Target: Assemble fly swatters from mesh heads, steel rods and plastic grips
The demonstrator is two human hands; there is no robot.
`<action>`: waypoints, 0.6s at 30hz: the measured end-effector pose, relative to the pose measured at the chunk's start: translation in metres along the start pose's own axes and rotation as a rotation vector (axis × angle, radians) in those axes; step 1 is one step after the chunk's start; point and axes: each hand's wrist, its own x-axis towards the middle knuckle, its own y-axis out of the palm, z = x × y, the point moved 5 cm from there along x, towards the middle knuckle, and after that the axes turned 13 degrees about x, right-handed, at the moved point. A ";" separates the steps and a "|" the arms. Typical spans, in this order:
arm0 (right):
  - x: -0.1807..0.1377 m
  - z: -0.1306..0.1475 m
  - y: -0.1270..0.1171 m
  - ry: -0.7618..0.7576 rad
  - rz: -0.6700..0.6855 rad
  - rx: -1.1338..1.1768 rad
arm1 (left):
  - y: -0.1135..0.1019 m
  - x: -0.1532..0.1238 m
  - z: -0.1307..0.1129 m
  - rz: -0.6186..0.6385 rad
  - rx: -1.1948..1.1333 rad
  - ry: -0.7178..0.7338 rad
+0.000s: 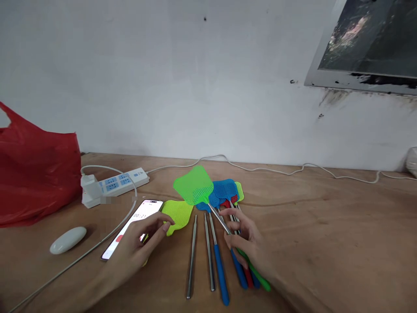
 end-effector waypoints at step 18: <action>-0.010 -0.011 0.020 0.364 0.196 -0.213 | -0.002 0.001 0.006 -0.037 -0.457 -0.162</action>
